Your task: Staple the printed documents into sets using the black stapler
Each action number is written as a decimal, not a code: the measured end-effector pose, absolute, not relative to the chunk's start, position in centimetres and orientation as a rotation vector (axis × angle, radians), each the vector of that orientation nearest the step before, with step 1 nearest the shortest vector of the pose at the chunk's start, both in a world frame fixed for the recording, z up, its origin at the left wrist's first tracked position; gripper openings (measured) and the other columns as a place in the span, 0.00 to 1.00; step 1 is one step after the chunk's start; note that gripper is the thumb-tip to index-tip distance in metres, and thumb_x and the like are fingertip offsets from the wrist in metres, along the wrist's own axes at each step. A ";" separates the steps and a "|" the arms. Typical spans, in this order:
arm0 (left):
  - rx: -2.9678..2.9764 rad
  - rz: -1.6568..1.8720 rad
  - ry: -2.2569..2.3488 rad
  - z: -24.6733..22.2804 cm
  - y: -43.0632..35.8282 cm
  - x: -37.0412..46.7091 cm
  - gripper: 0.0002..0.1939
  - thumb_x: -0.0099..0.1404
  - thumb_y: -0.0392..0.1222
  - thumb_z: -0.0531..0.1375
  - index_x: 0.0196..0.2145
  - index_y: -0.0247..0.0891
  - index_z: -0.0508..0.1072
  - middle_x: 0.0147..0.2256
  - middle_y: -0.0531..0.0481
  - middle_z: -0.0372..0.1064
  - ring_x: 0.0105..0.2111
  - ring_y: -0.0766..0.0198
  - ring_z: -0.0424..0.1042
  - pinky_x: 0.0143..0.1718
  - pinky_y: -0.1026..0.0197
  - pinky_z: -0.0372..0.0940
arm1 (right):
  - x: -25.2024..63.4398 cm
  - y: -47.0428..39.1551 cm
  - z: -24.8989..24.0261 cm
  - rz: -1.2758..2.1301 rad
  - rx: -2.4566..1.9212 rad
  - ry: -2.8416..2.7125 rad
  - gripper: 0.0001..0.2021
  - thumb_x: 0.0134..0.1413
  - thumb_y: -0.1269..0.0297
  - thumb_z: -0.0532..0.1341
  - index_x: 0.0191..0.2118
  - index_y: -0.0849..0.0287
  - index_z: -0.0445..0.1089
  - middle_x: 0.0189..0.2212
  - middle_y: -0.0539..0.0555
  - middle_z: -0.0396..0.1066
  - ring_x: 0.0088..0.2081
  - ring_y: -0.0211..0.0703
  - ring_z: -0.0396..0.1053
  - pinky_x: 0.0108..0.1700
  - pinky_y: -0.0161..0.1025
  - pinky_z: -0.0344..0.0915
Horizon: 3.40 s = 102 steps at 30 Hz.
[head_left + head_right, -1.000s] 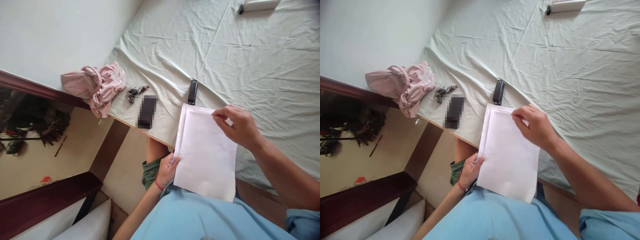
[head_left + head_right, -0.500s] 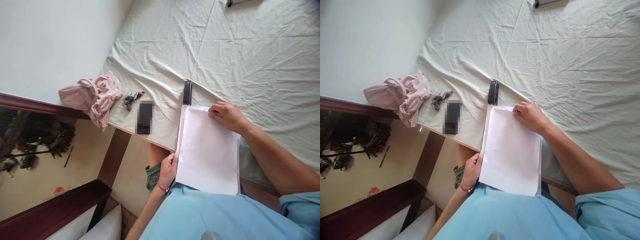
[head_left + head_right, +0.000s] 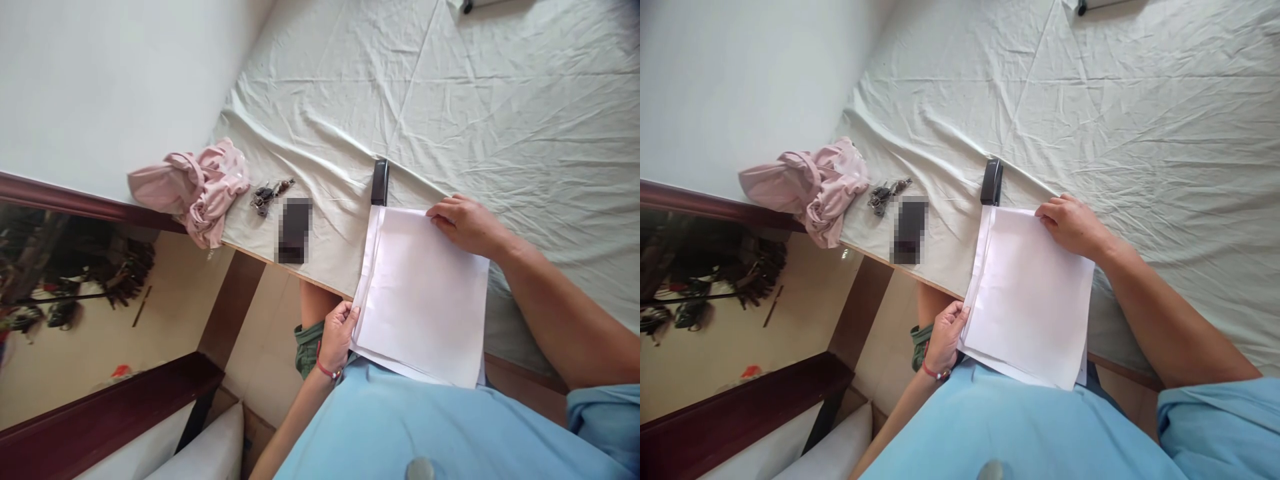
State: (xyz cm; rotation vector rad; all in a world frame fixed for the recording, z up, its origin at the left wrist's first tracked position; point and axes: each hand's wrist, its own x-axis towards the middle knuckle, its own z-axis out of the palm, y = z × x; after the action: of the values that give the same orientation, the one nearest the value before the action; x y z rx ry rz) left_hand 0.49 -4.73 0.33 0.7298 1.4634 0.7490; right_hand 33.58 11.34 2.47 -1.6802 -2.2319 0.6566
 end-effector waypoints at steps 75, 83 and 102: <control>0.655 0.662 1.268 0.5 -4.7 -2.0 0.27 0.61 0.60 0.72 0.47 0.36 0.80 0.46 0.42 0.82 0.47 0.53 0.79 0.46 0.59 0.69 | 32.4 12.0 6.1 1.007 -2.240 -1.981 0.11 0.66 0.61 0.59 0.41 0.61 0.76 0.39 0.58 0.76 0.38 0.43 0.67 0.40 0.38 0.58; 0.798 0.622 1.144 -0.8 -6.0 -2.8 0.24 0.67 0.53 0.68 0.56 0.39 0.78 0.56 0.42 0.78 0.59 0.48 0.72 0.60 0.53 0.66 | 32.6 12.6 5.5 0.956 -2.299 -1.974 0.10 0.65 0.62 0.59 0.38 0.60 0.76 0.37 0.57 0.75 0.37 0.43 0.67 0.38 0.38 0.57; 0.970 0.651 1.265 0.4 -5.4 -2.5 0.20 0.59 0.42 0.70 0.49 0.39 0.80 0.49 0.45 0.81 0.50 0.52 0.76 0.55 0.57 0.67 | 31.6 12.0 5.6 0.887 -2.358 -2.040 0.12 0.63 0.56 0.57 0.38 0.59 0.73 0.40 0.61 0.76 0.38 0.47 0.65 0.38 0.40 0.56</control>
State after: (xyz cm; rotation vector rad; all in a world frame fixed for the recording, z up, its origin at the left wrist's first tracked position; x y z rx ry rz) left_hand -2.47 -5.38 0.40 0.9702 1.2653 0.6509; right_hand 31.57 12.05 5.60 -2.3579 -2.0403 0.8867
